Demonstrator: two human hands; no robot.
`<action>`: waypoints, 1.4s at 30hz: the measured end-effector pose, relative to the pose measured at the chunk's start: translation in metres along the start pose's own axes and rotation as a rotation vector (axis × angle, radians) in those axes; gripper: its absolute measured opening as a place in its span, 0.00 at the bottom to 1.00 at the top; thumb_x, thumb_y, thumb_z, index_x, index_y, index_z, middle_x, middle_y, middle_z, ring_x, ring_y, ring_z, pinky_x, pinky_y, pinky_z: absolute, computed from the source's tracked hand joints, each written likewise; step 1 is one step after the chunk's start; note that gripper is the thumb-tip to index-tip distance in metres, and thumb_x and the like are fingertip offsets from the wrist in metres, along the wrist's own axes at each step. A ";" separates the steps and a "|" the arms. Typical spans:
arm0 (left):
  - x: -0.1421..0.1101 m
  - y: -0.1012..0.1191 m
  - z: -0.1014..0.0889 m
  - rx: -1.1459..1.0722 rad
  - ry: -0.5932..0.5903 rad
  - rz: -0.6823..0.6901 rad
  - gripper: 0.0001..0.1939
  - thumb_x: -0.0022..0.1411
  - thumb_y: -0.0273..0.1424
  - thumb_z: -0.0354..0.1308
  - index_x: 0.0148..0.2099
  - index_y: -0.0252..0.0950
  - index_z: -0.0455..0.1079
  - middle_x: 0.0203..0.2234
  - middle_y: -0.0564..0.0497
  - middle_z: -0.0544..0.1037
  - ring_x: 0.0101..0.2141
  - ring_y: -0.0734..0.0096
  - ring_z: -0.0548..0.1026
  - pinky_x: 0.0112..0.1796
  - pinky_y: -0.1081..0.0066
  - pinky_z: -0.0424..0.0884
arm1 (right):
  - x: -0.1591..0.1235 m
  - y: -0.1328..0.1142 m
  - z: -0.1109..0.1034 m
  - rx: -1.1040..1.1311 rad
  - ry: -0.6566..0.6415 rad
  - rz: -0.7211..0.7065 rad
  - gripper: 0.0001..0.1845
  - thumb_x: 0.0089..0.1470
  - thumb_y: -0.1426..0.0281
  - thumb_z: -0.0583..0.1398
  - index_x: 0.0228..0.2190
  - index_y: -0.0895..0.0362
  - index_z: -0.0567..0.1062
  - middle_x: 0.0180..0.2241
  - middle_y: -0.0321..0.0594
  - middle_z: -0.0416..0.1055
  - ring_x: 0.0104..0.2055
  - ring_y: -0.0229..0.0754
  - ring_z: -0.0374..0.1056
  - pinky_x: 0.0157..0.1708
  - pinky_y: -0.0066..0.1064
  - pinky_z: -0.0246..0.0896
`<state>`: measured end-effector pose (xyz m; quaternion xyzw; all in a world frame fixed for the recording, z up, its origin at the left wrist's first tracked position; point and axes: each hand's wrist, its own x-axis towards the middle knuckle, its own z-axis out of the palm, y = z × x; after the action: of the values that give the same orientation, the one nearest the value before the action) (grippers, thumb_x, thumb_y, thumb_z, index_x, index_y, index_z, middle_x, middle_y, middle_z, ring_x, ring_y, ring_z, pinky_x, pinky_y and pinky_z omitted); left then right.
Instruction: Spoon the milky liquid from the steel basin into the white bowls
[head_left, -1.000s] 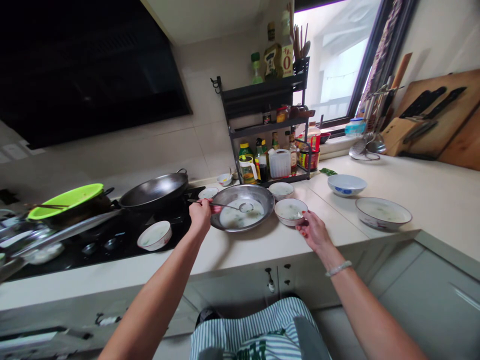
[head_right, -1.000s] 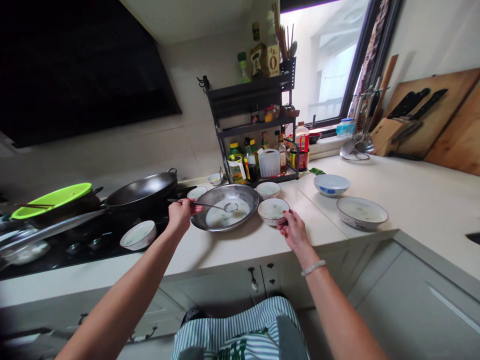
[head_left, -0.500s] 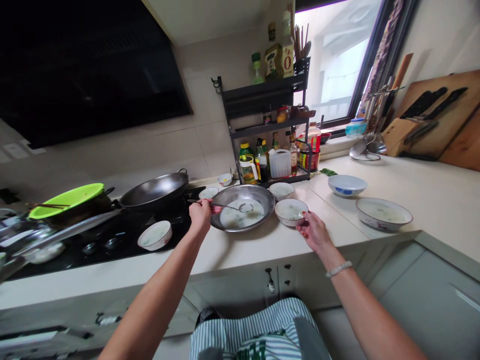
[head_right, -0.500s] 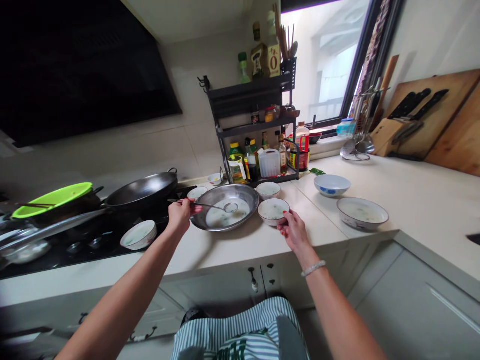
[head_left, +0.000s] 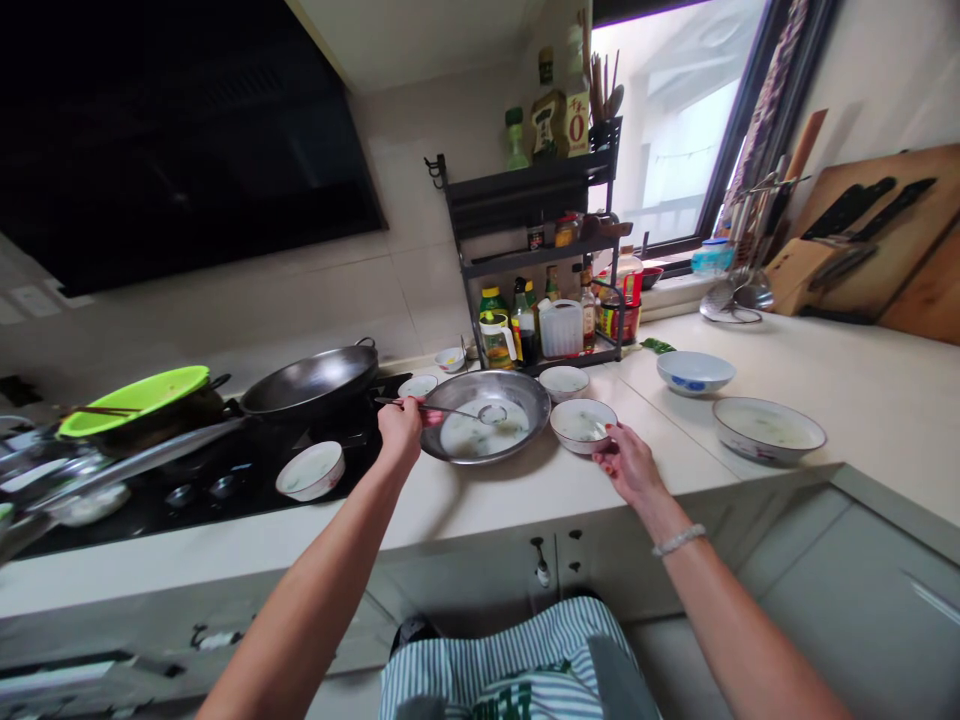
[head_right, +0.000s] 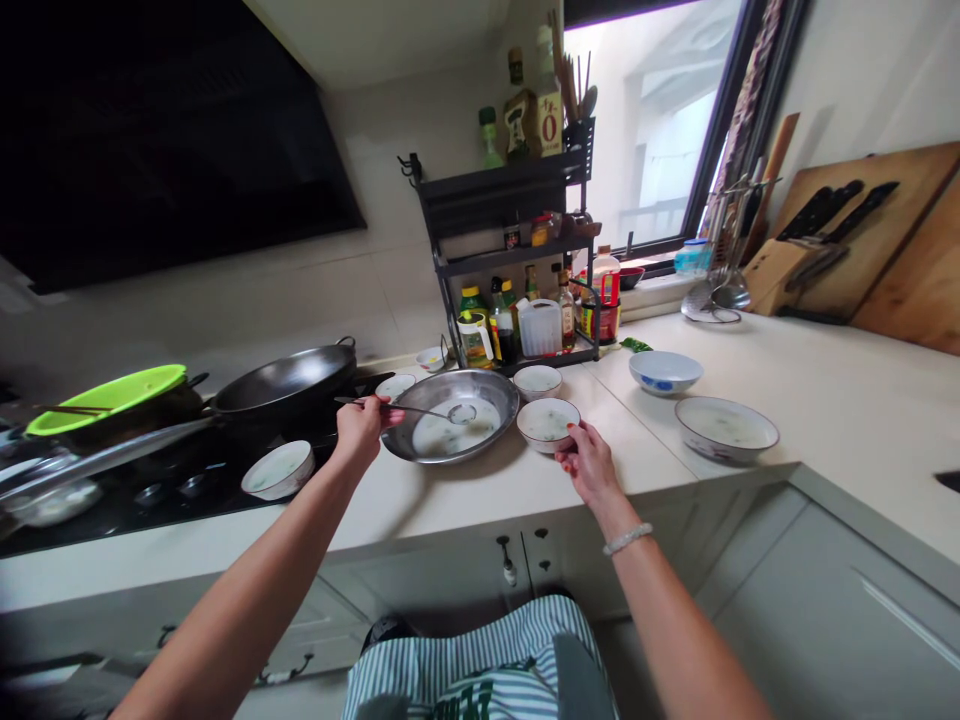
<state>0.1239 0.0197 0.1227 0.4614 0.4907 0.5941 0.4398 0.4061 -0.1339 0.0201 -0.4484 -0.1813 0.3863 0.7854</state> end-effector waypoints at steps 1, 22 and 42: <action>0.000 0.000 0.000 -0.004 0.002 0.001 0.10 0.59 0.23 0.48 0.30 0.32 0.71 0.14 0.47 0.74 0.25 0.58 0.81 0.32 0.64 0.78 | 0.000 0.000 0.000 -0.001 -0.001 0.001 0.22 0.39 0.63 0.68 0.36 0.56 0.70 0.21 0.34 0.68 0.16 0.34 0.62 0.12 0.20 0.45; -0.029 0.051 0.038 -0.101 -0.094 -0.064 0.13 0.62 0.19 0.46 0.31 0.30 0.70 0.14 0.49 0.74 0.17 0.68 0.75 0.26 0.71 0.74 | 0.000 0.000 0.000 0.014 0.004 0.001 0.22 0.38 0.63 0.69 0.35 0.55 0.70 0.22 0.34 0.69 0.16 0.34 0.63 0.12 0.20 0.45; -0.089 0.014 0.079 0.213 -0.795 0.753 0.15 0.70 0.38 0.48 0.44 0.35 0.71 0.20 0.50 0.80 0.22 0.69 0.80 0.30 0.72 0.75 | 0.001 0.000 0.000 0.022 -0.032 0.011 0.20 0.40 0.63 0.68 0.34 0.54 0.67 0.20 0.32 0.66 0.16 0.35 0.62 0.12 0.20 0.45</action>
<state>0.2171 -0.0548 0.1333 0.8353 0.1456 0.4375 0.2994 0.4063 -0.1334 0.0199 -0.4345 -0.1872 0.3998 0.7851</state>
